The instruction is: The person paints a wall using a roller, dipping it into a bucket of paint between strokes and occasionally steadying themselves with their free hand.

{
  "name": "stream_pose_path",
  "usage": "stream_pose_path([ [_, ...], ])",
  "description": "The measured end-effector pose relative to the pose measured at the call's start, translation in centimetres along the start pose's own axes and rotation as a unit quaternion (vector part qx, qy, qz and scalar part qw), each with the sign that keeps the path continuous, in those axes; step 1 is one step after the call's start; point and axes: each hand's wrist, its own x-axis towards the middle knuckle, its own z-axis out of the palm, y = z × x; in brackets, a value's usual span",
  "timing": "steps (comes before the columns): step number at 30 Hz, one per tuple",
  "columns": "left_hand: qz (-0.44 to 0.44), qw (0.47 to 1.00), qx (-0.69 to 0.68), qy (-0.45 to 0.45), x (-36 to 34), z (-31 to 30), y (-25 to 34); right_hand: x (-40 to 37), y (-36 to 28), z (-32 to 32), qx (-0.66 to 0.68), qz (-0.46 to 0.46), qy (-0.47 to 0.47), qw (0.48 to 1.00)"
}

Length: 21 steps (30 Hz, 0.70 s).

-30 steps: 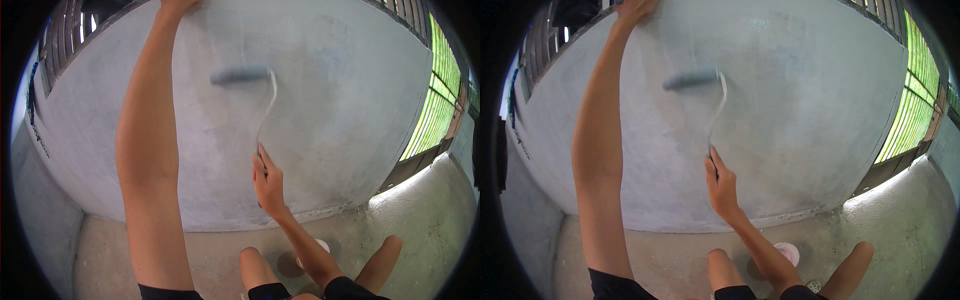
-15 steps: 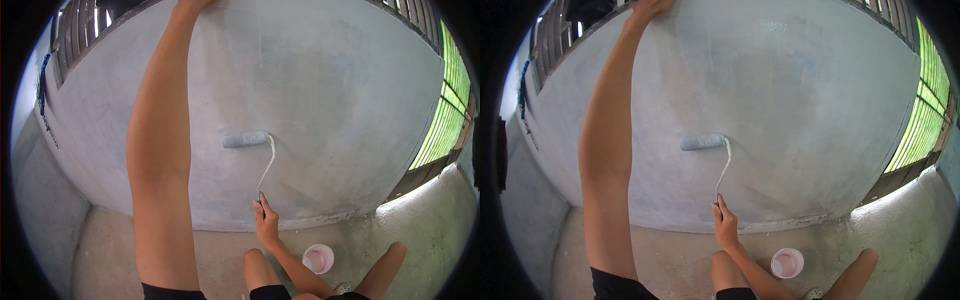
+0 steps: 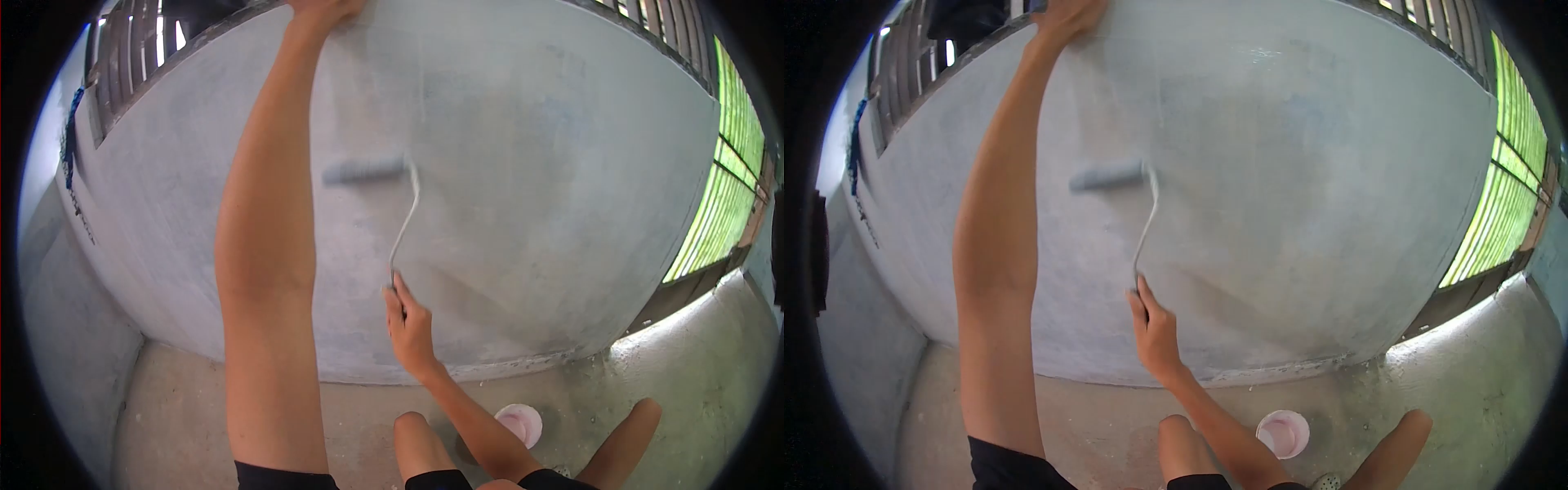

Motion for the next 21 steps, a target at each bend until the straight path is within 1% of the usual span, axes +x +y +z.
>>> stream_pose_path([
  [3,0.013,1.0,0.028,-0.002,0.1,0.1,0.1,-5.2,3.7,-1.9,-0.04,0.0,0.017,0.999],
  [5,0.009,0.998,0.055,-0.001,0.2,0.2,0.2,-8.1,5.0,-4.1,-0.091,0.09,-0.036,0.991],
  [6,0.014,0.997,0.072,-0.001,0.8,0.8,-0.2,-9.1,5.7,-5.1,-0.099,0.098,-0.016,0.99],
  [7,-0.004,0.998,0.055,-0.014,1.5,1.2,-0.4,-9.9,6.4,-6.3,-0.067,0.12,-0.025,0.99],
  [8,0.011,0.999,0.033,-0.02,3.9,4.3,-3.8,-10.6,6.7,-7.8,-0.037,0.139,-0.033,0.989],
  [9,0.303,0.917,0.163,0.202,11.4,8.6,-10.2,-11.4,6.5,-9.6,-0.043,0.145,-0.007,0.989],
  [10,0.189,0.966,0.14,0.112,8.8,6.4,-7.3,-12.2,6.2,-11.6,-0.031,0.172,-0.001,0.985],
  [11,0.149,0.978,0.105,0.103,8.4,6.0,-6.6,-12.9,6.0,-13.8,-0.02,0.194,0.0,0.981],
  [12,0.093,0.985,0.11,0.095,6.0,4.4,-4.1,-13.5,5.9,-16.3,-0.045,0.204,0.014,0.978],
  [13,0.048,0.997,0.006,0.067,7.0,4.9,-4.9,-14.1,5.7,-18.7,-0.07,0.214,0.024,0.974],
  [15,0.046,0.996,0.001,0.075,7.3,5.0,-5.5,-13.1,3.2,-23.4,-0.049,0.235,0.059,0.969],
  [17,0.049,0.996,-0.004,0.08,7.9,5.4,-6.3,-11.0,2.3,-27.3,-0.047,0.258,0.103,0.959],
  [19,0.051,0.995,-0.006,0.088,7.6,5.0,-5.8,-7.8,0.8,-29.8,-0.096,0.2,0.137,0.965],
  [21,0.033,0.997,0.022,0.069,6.6,4.3,-5.2,-4.7,-0.4,-31.5,-0.066,0.175,0.136,0.973],
])
